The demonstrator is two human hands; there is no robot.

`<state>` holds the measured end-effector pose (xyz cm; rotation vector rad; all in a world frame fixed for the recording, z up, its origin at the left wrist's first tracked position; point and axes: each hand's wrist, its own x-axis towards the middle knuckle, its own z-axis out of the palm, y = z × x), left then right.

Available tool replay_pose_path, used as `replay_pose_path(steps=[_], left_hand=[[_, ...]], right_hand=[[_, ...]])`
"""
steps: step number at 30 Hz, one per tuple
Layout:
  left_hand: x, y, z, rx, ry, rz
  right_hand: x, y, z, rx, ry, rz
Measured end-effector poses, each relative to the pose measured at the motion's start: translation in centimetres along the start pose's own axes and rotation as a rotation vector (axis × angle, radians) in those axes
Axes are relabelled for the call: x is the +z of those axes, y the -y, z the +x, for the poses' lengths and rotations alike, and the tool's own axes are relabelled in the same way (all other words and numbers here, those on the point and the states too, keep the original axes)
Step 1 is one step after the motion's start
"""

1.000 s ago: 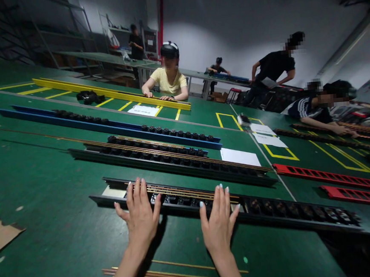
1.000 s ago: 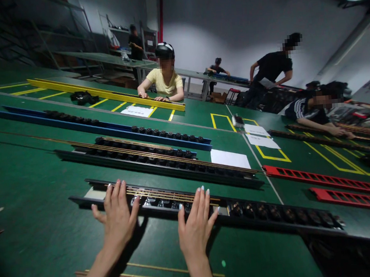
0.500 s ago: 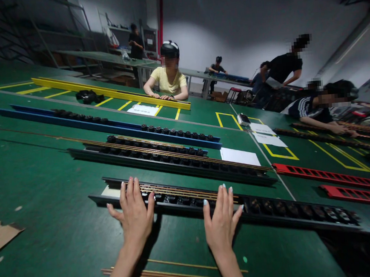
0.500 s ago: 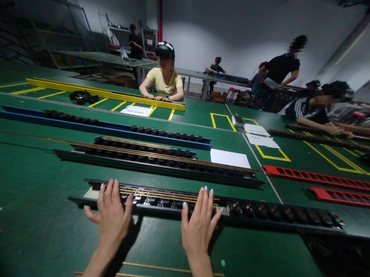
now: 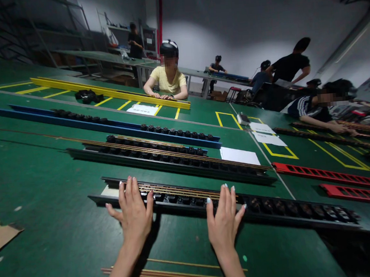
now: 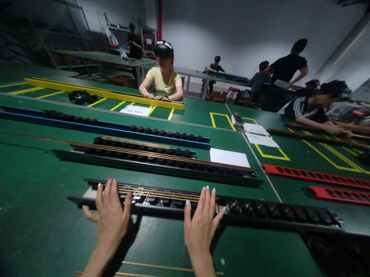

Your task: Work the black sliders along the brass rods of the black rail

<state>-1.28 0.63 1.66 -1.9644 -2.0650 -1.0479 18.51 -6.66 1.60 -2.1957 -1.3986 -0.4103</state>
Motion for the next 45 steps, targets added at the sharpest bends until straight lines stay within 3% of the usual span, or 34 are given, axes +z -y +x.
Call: replay_pose_path(steps=[12,45], left_hand=[[0.23,-0.09,-0.17,0.046,-0.007,-0.011],[0.12,-0.44,-0.20,-0.011,0.030,-0.061]], right_hand=[[0.01,-0.05,0.01,-0.020,-0.012,0.009],[0.59,-0.23,-0.04,-0.012,-0.060,0.042]])
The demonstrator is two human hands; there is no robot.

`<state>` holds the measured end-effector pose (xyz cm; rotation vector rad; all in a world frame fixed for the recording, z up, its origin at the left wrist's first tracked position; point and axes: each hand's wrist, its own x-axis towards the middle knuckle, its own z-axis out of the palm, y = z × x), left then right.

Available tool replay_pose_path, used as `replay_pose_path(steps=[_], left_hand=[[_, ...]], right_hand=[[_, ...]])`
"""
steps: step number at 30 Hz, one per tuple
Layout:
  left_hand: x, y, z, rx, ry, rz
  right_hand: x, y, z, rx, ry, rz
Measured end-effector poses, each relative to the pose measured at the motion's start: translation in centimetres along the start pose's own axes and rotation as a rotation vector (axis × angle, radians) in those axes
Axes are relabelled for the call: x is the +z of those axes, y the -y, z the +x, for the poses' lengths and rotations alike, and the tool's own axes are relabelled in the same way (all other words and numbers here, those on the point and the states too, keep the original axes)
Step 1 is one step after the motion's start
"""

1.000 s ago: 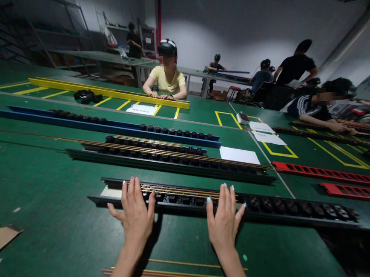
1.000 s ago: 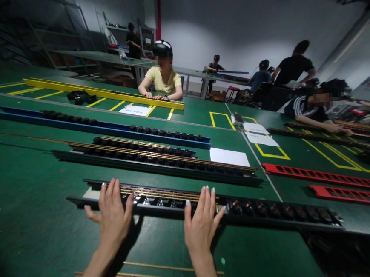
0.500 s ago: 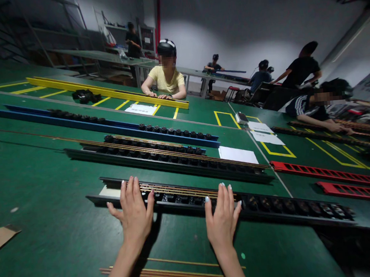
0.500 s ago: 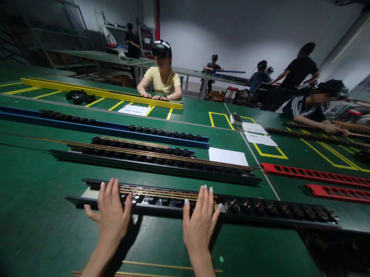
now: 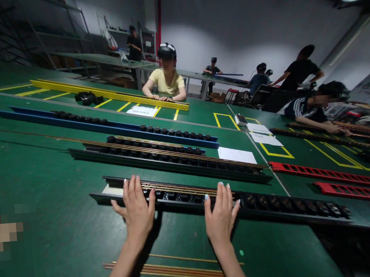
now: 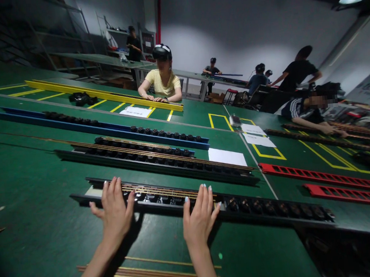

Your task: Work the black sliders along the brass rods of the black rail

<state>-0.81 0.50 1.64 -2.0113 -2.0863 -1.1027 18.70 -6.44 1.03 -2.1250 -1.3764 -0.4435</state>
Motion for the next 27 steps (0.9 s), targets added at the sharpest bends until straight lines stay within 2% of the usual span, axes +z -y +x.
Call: replay_pose_path(steps=[6,15,27], left_hand=[[0.1,0.1,-0.1,0.002,-0.016,0.001],[0.3,0.1,-0.1,0.025,-0.043,-0.021],[0.3,0.8,-0.1,0.065,-0.037,-0.039]], right_hand=[[0.4,-0.1,-0.1,-0.006,-0.032,0.014],[1.3,-0.6,0.1,-0.012,-0.145,0.104],[1.2,-0.7,0.3,0.004,-0.165,0.128]])
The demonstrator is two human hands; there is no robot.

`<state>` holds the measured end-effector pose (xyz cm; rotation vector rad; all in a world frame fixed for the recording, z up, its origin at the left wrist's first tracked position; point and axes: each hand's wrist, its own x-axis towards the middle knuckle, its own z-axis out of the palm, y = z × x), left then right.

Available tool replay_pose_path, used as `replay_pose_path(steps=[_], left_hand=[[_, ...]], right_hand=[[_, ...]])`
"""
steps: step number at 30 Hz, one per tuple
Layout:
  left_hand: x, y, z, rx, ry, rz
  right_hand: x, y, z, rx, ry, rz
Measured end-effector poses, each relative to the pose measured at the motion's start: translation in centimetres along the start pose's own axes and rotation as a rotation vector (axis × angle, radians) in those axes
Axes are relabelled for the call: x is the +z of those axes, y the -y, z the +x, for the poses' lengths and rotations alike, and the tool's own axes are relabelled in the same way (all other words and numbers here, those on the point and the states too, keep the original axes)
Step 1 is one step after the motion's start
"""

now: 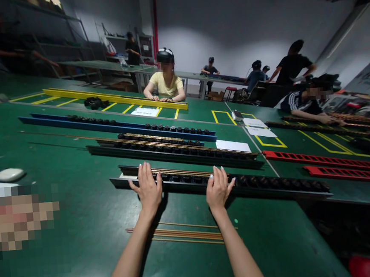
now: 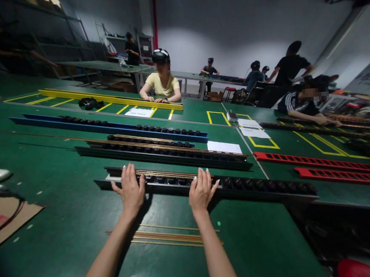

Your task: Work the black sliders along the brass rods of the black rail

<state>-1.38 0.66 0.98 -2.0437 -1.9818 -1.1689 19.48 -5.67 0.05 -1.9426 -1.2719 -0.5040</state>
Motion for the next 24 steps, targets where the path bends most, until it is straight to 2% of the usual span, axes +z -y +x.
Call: replay_pose_path(steps=[8,24], left_hand=[[-0.30,1.09,0.18,0.058,0.007,0.010],[-0.18,0.71,0.44,0.046,-0.023,-0.002]], right_hand=[[-0.11,-0.25,0.02,0.005,0.003,0.009],[-0.51,0.25,0.36,0.033,0.046,0.003]])
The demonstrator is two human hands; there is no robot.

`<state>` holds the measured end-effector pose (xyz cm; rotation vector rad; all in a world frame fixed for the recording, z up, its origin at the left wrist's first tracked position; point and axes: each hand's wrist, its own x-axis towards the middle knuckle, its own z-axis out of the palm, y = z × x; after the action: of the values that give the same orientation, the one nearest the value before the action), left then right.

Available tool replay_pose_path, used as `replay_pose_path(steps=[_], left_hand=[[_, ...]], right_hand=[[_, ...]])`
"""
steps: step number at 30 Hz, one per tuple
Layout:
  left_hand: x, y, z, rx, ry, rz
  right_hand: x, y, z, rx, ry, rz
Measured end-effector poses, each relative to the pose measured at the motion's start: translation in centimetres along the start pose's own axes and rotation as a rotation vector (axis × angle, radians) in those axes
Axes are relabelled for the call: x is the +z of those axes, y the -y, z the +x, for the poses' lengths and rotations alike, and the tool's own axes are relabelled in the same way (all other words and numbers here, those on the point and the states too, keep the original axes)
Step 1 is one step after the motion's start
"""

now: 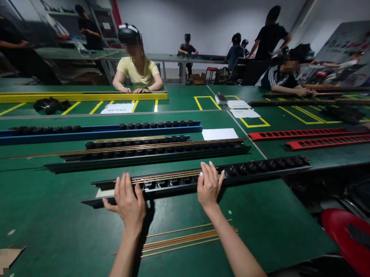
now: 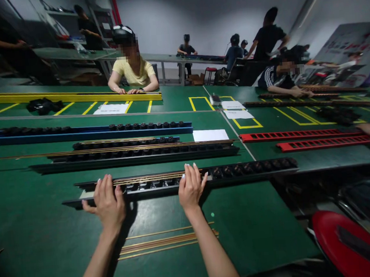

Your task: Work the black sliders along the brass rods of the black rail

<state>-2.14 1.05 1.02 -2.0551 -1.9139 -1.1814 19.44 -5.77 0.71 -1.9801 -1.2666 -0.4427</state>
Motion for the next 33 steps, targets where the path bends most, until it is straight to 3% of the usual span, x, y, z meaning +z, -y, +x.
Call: replay_pose_path(steps=[9,15,20,33], left_hand=[[-0.7,0.7,0.1,0.058,0.127,-0.003],[-0.4,1.3,-0.2,0.075,0.143,-0.044],[-0.1,1.6,-0.4,0.050,0.132,-0.028],[0.4,0.5,0.2,0.014,0.078,-0.082]], right_hand=[[-0.1,-0.1,0.2,0.021,0.019,0.042],[0.1,-0.3,0.1,0.016,0.025,0.083],[0.2,-0.4,0.2,-0.015,-0.037,0.125],[0.1,-0.4,0.4,-0.050,-0.046,0.087]])
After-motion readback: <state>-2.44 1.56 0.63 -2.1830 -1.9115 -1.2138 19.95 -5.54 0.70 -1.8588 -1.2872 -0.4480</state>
